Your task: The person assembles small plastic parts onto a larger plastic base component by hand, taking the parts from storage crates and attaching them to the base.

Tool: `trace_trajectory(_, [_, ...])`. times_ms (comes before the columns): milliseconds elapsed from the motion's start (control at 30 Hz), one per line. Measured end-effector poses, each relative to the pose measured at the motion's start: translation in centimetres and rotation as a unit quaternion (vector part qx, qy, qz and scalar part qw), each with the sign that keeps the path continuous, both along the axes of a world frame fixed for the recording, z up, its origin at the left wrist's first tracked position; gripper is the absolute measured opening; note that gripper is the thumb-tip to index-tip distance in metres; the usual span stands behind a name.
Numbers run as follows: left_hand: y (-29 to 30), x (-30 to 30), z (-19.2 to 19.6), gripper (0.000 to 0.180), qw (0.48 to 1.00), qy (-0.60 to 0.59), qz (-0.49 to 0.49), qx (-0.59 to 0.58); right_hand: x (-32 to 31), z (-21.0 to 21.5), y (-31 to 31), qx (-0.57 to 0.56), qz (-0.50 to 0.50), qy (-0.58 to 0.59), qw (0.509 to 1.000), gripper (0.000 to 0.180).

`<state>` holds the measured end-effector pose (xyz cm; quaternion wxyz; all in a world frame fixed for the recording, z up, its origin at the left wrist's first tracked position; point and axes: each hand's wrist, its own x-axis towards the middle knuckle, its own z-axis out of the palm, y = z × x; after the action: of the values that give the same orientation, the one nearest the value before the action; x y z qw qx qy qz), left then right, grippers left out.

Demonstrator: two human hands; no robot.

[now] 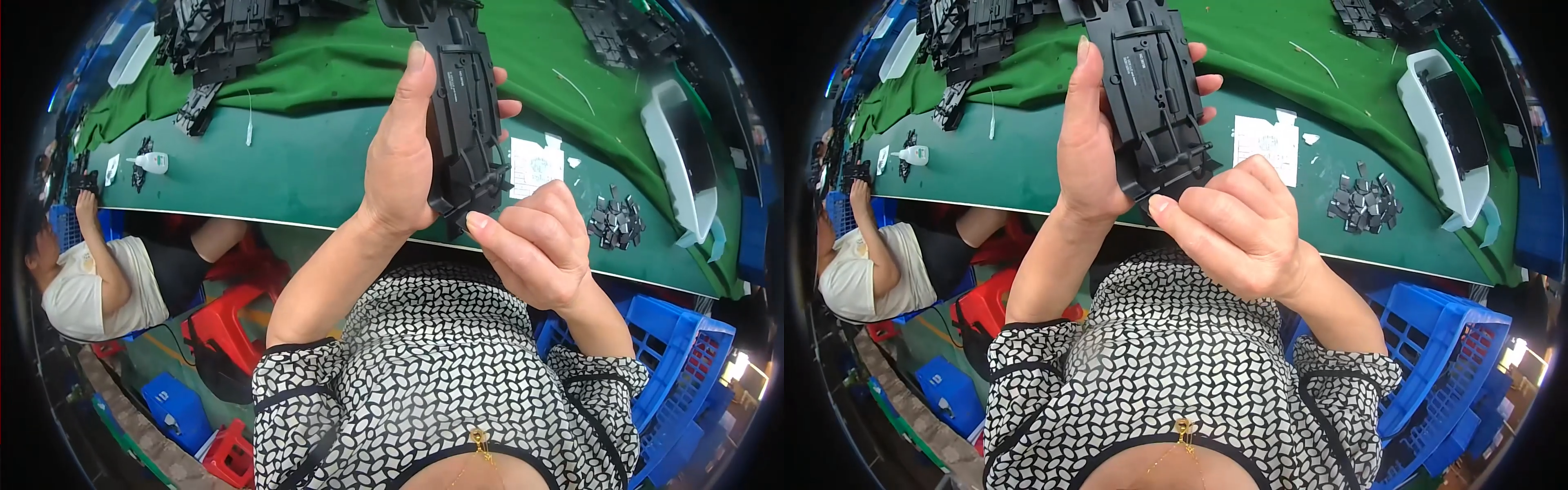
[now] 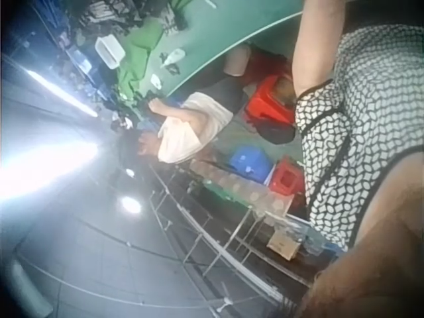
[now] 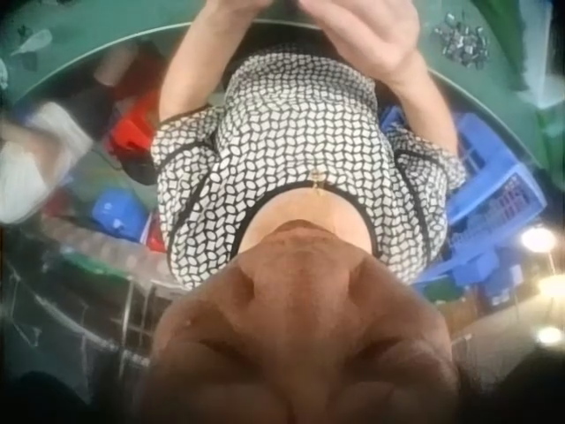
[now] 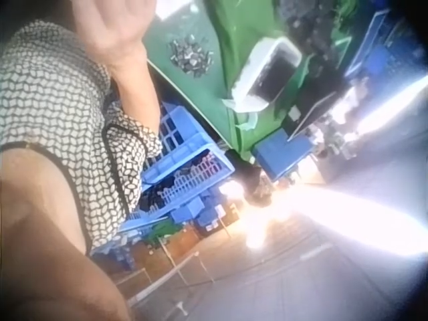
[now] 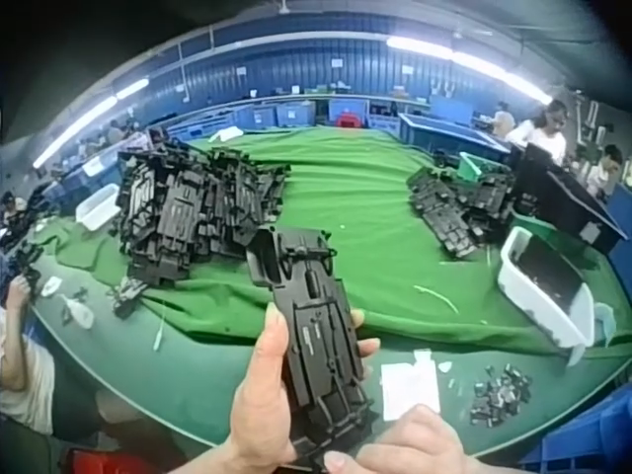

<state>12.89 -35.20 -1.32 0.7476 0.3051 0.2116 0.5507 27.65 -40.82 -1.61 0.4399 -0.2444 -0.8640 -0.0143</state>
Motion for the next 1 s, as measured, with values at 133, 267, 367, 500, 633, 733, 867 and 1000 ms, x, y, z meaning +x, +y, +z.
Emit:
trace_trajectory(133, [0.07,-0.07,-0.05,0.064,1.0,0.02,0.004,0.009,-0.1,-0.15,0.2,0.022,-0.007,-0.001,1.0,0.037])
trace_trajectory(267, [0.06,0.02,-0.07,0.064,1.0,0.023,0.008,0.005,-0.07,-0.25,0.27,0.018,-0.004,-0.004,1.0,0.038])
trace_trajectory(367, [0.14,0.14,-0.12,0.064,1.0,0.027,0.009,0.007,-0.04,-0.33,0.26,0.02,-0.01,-0.007,1.0,0.038])
trace_trajectory(500, [0.12,0.06,-0.11,0.063,0.999,0.034,0.0,0.016,-0.01,-0.34,0.2,0.024,-0.011,-0.007,1.0,0.038])
trace_trajectory(633, [0.19,-0.06,-0.21,0.063,0.999,0.043,-0.009,0.025,0.13,-0.56,0.23,0.03,-0.011,-0.011,0.999,0.037])
trace_trajectory(733, [0.16,-0.17,-0.07,0.063,0.998,0.047,-0.011,0.027,0.01,-0.4,0.17,0.028,-0.01,-0.014,0.999,0.037])
trace_trajectory(867, [0.19,-0.03,-0.04,0.062,0.998,0.05,0.004,0.033,-0.13,-0.34,0.21,0.024,-0.009,-0.016,1.0,0.036])
trace_trajectory(1000, [0.0,0.07,0.23,0.062,0.997,0.054,0.015,0.051,-0.3,-0.49,0.21,0.026,-0.01,-0.013,1.0,0.036])
